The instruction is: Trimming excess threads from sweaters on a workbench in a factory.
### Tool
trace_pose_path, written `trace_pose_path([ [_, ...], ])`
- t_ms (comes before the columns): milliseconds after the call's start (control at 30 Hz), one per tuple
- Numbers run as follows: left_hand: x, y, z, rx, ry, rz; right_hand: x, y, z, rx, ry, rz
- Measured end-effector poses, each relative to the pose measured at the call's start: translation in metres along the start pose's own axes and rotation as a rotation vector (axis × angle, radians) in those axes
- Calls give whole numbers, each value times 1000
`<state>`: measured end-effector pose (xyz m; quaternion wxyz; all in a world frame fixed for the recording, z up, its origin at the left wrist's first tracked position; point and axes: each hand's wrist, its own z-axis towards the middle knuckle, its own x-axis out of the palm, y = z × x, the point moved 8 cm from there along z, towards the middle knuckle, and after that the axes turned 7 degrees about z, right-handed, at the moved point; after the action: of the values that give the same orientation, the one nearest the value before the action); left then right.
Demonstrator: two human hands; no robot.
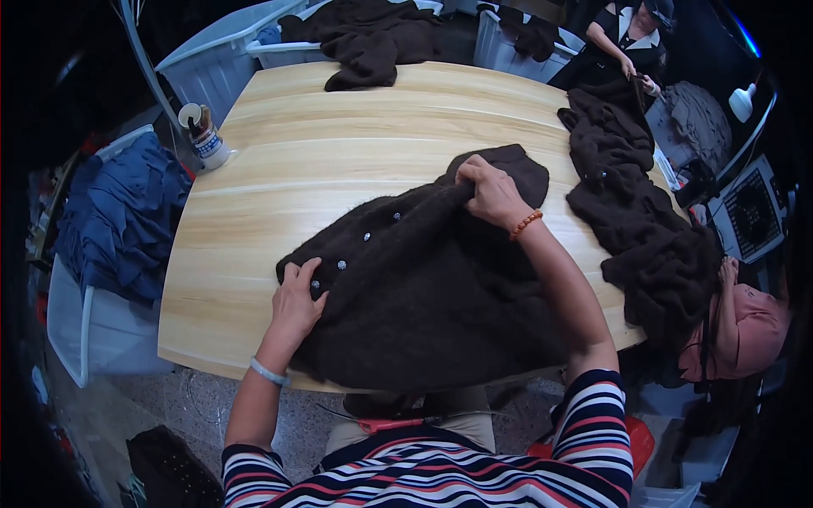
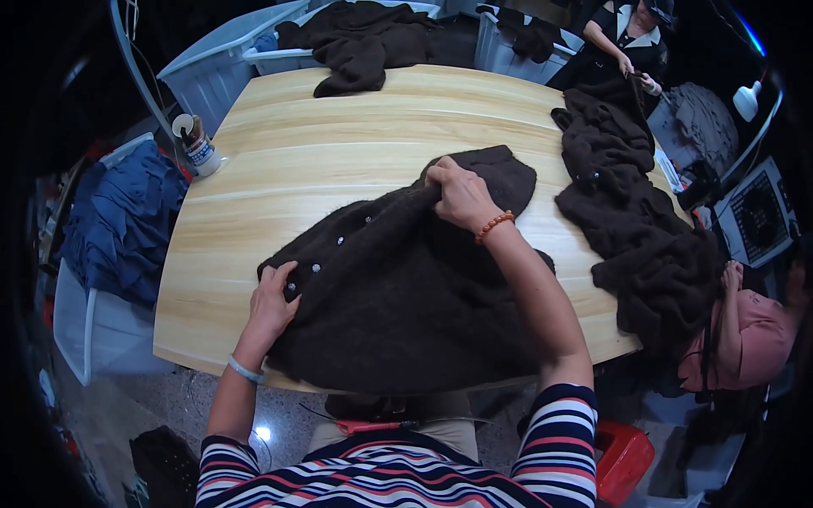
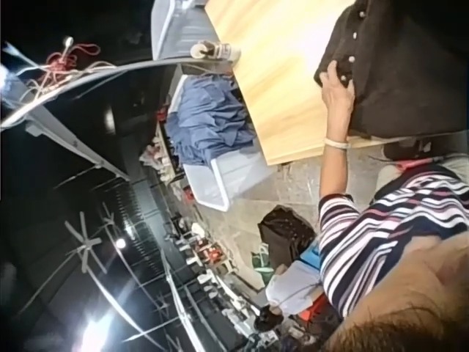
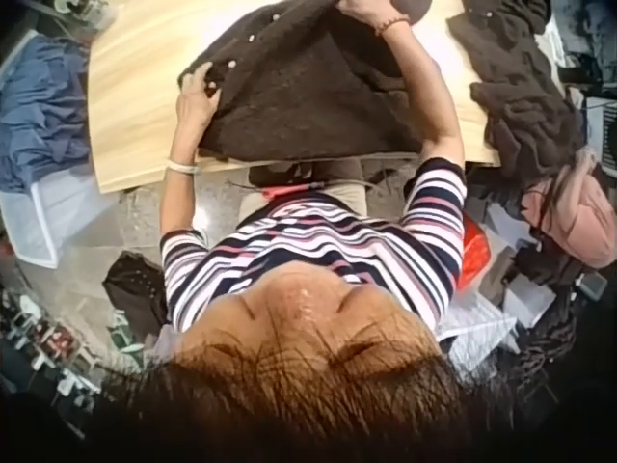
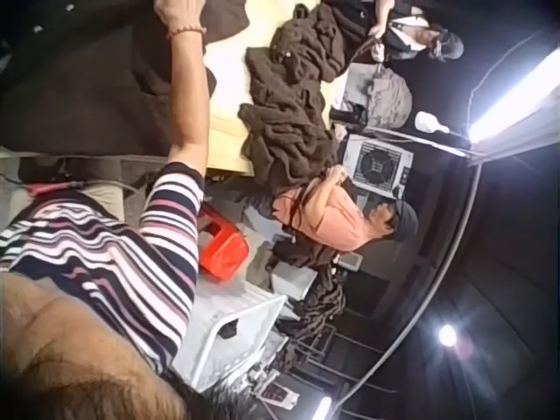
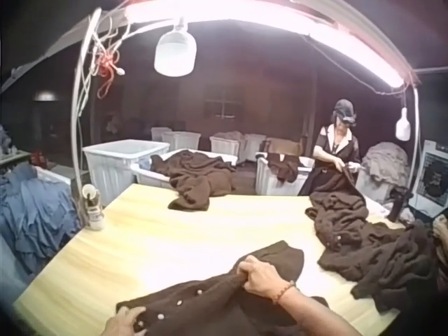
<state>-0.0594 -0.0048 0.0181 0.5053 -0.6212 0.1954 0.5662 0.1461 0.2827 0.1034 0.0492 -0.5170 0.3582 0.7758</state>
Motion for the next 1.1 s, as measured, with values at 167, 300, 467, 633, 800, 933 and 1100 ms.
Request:
trace_pose_path([
  [167,4,-7,7,-29,12,92,-27,-9,-22,-115,-137,246],
  [300,7,0,8,-27,-42,59,-31,-14,-39,-13,-39,438],
  [467,-31,-22,1,175,-238,-68,-99,-1,-76,-45,-154,340],
  [633,-49,-63,-42,193,68,-469,-126,7,-161,2,-130,395],
  [800,21,-67,-81,-21,378,-689,-54,-87,-272,439,22,-119],
  [933,30,-66,-106,-103,439,-969,-62,-67,-295,382,-189,14],
  [1100,25,-64,-119,-157,514,-898,-98,-58,-313,299,-475,-114],
])
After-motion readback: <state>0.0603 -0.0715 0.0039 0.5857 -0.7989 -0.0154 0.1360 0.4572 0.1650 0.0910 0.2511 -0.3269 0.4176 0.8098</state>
